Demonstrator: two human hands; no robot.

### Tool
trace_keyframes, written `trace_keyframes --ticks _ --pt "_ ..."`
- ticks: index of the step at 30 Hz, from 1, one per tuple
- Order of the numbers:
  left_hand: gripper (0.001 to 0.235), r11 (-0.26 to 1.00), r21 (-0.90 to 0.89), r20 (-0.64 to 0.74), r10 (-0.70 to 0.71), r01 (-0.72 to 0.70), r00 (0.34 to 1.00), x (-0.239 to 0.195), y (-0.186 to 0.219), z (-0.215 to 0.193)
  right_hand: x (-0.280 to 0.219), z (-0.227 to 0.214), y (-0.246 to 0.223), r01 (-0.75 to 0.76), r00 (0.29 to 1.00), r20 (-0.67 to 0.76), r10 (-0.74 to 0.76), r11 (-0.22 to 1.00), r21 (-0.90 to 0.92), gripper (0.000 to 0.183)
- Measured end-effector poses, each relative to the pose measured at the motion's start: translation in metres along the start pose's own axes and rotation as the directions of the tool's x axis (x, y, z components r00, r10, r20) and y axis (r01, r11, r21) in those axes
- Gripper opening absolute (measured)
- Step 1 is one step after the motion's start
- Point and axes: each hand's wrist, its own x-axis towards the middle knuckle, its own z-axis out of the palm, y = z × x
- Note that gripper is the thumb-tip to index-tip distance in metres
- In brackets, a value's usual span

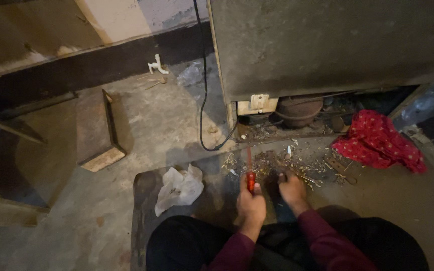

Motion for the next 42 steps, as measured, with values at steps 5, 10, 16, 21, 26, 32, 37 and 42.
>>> trace_keyframes --ticks 5,10,16,21,26,32,37,42 --pt "0.047 0.996 -0.013 0.012 0.085 -0.085 0.996 0.001 -0.004 0.006 -0.015 -0.015 -0.012 0.312 0.899 -0.294 -0.326 0.945 -0.093 0.038" --pt "0.048 0.994 0.014 0.052 0.108 -0.109 0.993 0.003 -0.011 0.013 -0.027 -0.024 -0.031 0.140 0.977 0.097 -0.191 0.912 0.385 0.041" --pt "0.049 0.977 0.140 0.177 0.132 -0.157 0.975 -0.002 -0.011 0.008 -0.029 0.008 -0.024 -0.075 0.869 0.380 -0.317 0.675 0.734 0.044" --pt "0.048 0.932 0.273 0.284 0.158 -0.238 0.946 -0.021 0.009 -0.012 -0.026 0.009 -0.017 0.176 0.948 0.137 -0.287 0.832 0.526 0.040" --pt "0.041 0.920 0.359 0.369 0.014 -0.156 0.929 0.003 0.025 -0.030 -0.043 -0.014 -0.021 0.246 0.936 0.117 -0.331 0.856 0.454 0.028" --pt "0.051 0.825 0.271 -0.079 0.533 -0.497 0.842 0.108 0.018 -0.071 -0.054 -0.031 -0.024 0.297 0.939 0.006 -0.344 0.820 0.490 0.029" --pt "0.089 0.648 0.464 -0.189 0.738 -0.604 0.647 0.191 -0.011 -0.112 -0.049 -0.014 -0.016 0.078 0.977 0.125 -0.170 0.841 0.535 0.033" --pt "0.046 0.378 0.688 0.218 0.706 -0.619 0.674 0.218 -0.046 -0.082 -0.048 -0.001 -0.009 0.121 0.978 0.102 -0.182 0.893 0.434 0.036"
